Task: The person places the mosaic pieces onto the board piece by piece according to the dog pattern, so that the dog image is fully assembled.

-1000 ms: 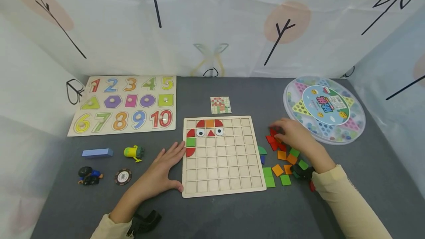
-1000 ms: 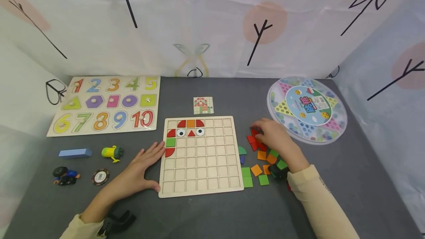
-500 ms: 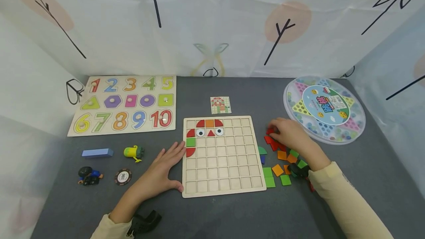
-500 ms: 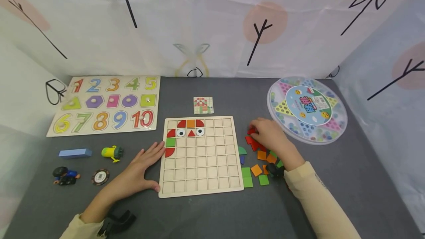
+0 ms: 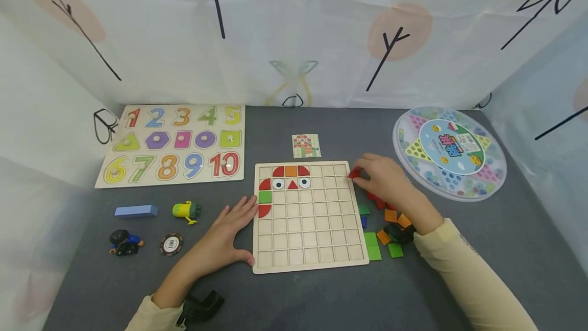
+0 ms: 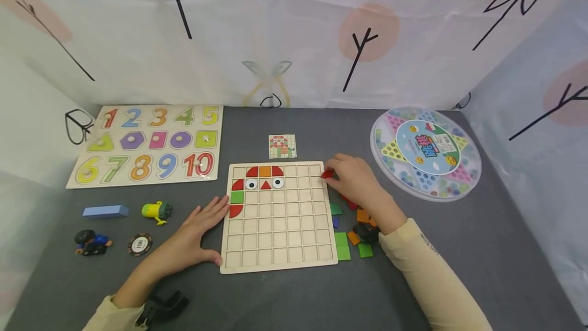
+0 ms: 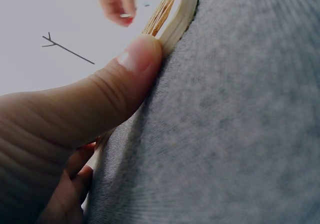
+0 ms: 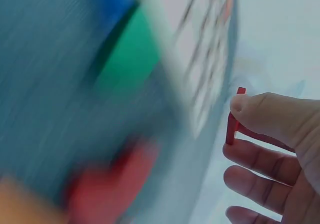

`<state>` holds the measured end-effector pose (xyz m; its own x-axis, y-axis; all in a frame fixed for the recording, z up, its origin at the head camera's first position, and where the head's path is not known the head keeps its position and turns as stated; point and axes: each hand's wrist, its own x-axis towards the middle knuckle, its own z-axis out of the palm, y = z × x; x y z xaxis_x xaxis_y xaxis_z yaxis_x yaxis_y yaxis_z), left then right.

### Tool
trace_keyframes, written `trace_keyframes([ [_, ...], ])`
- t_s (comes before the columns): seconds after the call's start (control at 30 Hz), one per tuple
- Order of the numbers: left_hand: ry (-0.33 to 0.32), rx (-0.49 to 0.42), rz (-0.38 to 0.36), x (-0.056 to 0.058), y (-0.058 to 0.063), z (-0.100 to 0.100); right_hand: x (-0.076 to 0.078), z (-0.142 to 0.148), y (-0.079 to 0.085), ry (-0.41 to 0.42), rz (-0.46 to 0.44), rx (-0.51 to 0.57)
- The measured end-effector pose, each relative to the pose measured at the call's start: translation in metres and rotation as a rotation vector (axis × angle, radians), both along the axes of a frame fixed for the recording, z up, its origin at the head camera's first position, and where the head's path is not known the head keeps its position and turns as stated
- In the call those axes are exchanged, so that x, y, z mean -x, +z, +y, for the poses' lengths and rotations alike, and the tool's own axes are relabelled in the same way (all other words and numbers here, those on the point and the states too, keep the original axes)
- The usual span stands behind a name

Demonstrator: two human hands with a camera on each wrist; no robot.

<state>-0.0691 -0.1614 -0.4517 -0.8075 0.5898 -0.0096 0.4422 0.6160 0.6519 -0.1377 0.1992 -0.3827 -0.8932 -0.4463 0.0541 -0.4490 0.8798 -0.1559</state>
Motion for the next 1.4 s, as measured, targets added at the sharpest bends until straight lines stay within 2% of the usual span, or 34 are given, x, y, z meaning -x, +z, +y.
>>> trace_keyframes([
  [0.2,0.004,-0.009,-0.004,0.000,0.000,-0.001,-0.003,-0.076,0.004,0.179,0.048,0.009],
  [0.37,0.000,-0.004,-0.002,0.000,-0.001,-0.002,-0.004,-0.122,-0.005,0.262,0.073,-0.078],
  [0.5,-0.003,-0.006,-0.004,0.001,0.000,-0.001,-0.003,-0.138,-0.014,0.274,0.076,-0.124],
  [0.8,0.001,-0.004,-0.009,0.001,0.001,0.000,-0.003,-0.144,-0.020,0.300,0.060,-0.099],
  [0.97,0.006,-0.004,-0.022,0.000,0.001,-0.001,-0.005,-0.135,-0.014,0.301,0.035,-0.058],
  [1.03,0.003,-0.006,-0.025,0.000,0.001,-0.001,-0.007,-0.124,-0.007,0.278,0.023,-0.004],
  [1.23,-0.003,-0.009,-0.015,0.001,0.000,0.000,-0.016,-0.056,0.011,0.116,0.036,0.092],
  [1.4,-0.001,-0.016,-0.018,0.001,-0.001,0.000,-0.026,-0.001,0.008,-0.011,0.011,0.070],
])
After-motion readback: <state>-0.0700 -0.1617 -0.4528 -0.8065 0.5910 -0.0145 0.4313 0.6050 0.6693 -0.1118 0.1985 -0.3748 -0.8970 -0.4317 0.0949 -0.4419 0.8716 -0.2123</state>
